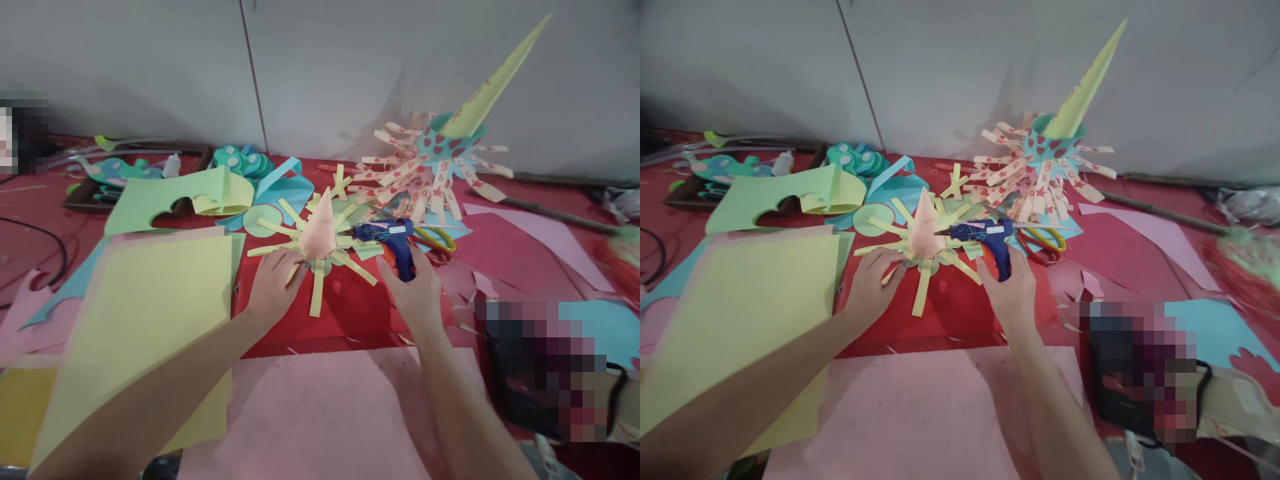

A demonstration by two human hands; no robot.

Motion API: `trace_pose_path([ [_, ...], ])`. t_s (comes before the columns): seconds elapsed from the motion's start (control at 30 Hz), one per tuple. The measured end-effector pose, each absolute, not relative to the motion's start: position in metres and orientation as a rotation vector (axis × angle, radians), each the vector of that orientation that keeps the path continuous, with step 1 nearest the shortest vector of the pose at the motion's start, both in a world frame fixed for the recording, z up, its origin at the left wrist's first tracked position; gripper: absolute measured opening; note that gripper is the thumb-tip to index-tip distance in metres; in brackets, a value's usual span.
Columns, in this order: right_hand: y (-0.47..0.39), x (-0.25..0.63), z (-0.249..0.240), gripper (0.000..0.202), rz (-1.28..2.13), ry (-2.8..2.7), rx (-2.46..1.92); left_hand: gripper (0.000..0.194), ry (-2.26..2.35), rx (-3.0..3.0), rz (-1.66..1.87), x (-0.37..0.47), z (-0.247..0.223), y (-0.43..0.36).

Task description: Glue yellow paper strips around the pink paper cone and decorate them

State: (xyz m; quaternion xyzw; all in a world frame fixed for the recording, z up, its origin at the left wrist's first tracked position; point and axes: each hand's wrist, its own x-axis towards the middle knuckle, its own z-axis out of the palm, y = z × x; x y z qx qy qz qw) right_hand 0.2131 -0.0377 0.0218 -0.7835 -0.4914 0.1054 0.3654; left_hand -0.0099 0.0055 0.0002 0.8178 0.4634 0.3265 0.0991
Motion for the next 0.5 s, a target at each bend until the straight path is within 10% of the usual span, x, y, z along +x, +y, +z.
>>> trace_pose_path([
  [0.5, -0.032, 0.229, 0.021, 0.052, 0.293, -1.22, -2.036, 0.024, 1.263, 2.205, 0.826, 0.021, 0.078, 0.09],
])
